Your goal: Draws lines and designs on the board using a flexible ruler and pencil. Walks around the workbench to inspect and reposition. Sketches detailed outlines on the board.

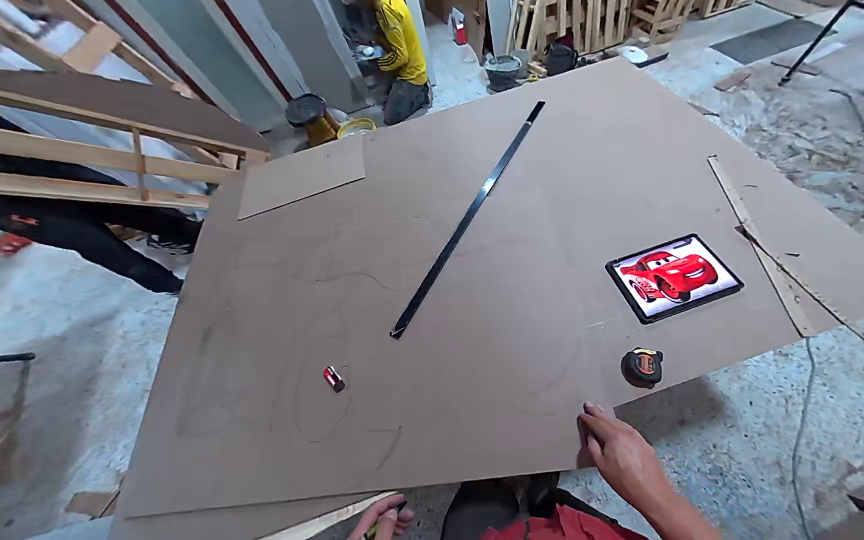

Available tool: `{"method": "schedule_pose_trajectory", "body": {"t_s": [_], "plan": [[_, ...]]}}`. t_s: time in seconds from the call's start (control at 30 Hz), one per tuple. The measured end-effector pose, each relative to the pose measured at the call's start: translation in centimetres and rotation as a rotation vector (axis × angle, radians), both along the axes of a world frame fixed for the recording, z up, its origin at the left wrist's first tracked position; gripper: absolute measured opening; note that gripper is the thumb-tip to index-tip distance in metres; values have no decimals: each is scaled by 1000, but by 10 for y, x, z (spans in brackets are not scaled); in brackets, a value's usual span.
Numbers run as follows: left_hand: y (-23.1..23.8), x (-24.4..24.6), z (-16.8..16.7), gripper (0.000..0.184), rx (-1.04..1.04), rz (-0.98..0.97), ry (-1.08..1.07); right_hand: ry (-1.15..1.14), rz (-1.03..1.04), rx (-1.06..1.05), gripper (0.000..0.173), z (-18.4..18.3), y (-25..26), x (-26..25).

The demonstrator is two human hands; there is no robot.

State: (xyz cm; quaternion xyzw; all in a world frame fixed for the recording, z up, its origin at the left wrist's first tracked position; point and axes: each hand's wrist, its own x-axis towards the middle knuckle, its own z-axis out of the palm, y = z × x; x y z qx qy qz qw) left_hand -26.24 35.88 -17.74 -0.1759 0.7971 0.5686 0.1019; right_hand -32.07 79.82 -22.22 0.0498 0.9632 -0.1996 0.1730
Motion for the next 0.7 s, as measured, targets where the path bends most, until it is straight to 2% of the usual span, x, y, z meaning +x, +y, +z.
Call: {"method": "schedule_pose_trajectory", "body": {"t_s": [0.13, 0.27, 0.4, 0.47, 0.53, 0.63, 0.7], "plan": [[3, -81, -12, 33, 4, -89, -1, 0, -23, -103, 42, -6, 5, 19], [17, -183, -24, 31, -52, -203, 49, -9, -206, -219, 42, 7, 2, 31], [50, -256, -31, 30, -108, -244, 121, 10, -321, -258, 43, 26, 3, 17], [77, -278, -31, 26, -38, -197, 154, 36, -322, -280, 42, 40, 10, -16], [108, -293, -30, 21, 59, -129, 169, 56, -271, -307, 40, 53, 24, -70], [150, -313, -41, 15, 160, -32, 166, 133, -175, -331, 36, 66, 47, -187], [178, -332, -53, 14, 207, 30, 185, 211, -191, -419, 33, 64, 56, -277]]}}
